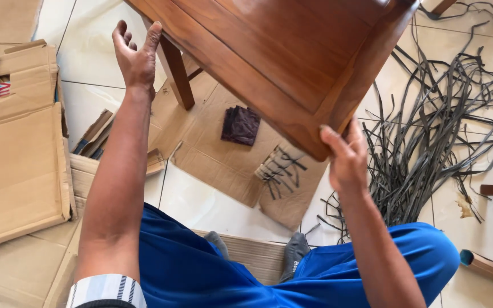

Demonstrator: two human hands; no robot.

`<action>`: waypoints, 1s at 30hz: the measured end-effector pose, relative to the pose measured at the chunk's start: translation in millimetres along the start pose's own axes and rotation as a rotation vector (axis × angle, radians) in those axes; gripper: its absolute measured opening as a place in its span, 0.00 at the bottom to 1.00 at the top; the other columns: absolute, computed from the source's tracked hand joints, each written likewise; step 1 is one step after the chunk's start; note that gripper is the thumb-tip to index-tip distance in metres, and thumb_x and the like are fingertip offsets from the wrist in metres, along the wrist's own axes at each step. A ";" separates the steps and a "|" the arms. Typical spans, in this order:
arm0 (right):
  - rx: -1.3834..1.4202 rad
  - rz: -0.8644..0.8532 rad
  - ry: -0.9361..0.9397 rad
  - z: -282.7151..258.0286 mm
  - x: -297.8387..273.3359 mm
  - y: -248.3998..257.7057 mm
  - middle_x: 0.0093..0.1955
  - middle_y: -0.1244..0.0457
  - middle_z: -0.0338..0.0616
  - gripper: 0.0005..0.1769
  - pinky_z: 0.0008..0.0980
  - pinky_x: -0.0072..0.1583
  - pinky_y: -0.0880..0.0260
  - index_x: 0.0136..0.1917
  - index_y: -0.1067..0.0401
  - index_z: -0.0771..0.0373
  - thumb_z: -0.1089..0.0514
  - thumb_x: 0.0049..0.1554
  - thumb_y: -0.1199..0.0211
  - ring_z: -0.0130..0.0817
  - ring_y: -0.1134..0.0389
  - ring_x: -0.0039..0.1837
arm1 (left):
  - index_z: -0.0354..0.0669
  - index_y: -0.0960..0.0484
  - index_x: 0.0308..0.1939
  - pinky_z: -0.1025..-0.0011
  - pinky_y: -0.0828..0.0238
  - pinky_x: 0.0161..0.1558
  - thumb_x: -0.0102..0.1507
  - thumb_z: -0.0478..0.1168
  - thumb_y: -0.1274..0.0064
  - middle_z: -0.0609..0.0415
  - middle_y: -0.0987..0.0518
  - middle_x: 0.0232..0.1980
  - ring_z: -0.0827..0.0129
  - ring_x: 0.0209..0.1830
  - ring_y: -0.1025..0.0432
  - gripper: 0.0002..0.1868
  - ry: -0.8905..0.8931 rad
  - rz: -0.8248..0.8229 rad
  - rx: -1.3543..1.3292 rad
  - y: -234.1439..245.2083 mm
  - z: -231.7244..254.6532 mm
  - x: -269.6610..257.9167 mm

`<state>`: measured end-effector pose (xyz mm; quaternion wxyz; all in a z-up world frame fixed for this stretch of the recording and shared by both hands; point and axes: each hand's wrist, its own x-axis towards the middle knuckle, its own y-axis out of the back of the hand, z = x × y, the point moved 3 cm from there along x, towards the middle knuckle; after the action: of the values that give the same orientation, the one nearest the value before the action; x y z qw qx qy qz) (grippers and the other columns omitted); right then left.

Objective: Wrapping a wooden chair leg with decorative dark fiber strips.

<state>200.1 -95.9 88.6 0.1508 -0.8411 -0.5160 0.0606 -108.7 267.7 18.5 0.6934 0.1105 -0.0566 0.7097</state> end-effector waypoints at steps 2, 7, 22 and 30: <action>-0.019 0.028 -0.015 -5.7 13.1 21.7 0.67 0.39 0.56 0.38 0.38 0.68 0.37 0.78 0.48 0.69 0.65 0.55 0.45 0.41 0.37 0.65 | 0.41 0.51 0.76 0.38 0.48 0.74 0.61 0.71 0.32 0.24 0.48 0.76 0.27 0.77 0.51 0.59 -0.049 -0.070 -0.065 -8.0 7.8 7.2; -0.023 0.132 0.002 -15.4 35.0 60.6 0.59 0.34 0.44 0.23 0.21 0.59 0.40 0.69 0.35 0.66 0.63 0.60 0.48 0.25 0.36 0.54 | 0.38 0.45 0.71 0.39 0.41 0.69 0.53 0.80 0.39 0.41 0.28 0.59 0.41 0.69 0.35 0.62 0.005 -0.208 -0.153 -44.9 29.6 23.0; 0.009 0.325 0.050 -16.7 38.1 120.2 0.62 0.34 0.45 0.32 0.23 0.62 0.37 0.72 0.36 0.64 0.61 0.54 0.45 0.30 0.33 0.59 | 0.34 0.24 0.57 0.55 0.38 0.64 0.62 0.54 0.47 0.44 0.22 0.54 0.53 0.60 0.29 0.29 0.182 -0.023 -0.258 -55.4 75.9 -63.7; 0.062 0.351 0.091 -5.9 35.5 171.9 0.54 0.30 0.48 0.24 0.37 0.59 0.24 0.64 0.24 0.54 0.60 0.54 0.38 0.42 0.25 0.55 | 0.38 0.15 0.50 0.65 0.23 0.48 0.56 0.48 0.28 0.48 0.18 0.45 0.66 0.45 0.23 0.24 0.244 0.304 -0.409 -43.1 74.0 -137.8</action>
<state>364.0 -138.1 41.7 0.1871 -0.9149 -0.3520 0.0638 -58.0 117.9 54.6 0.5886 -0.1277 -0.1309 0.7875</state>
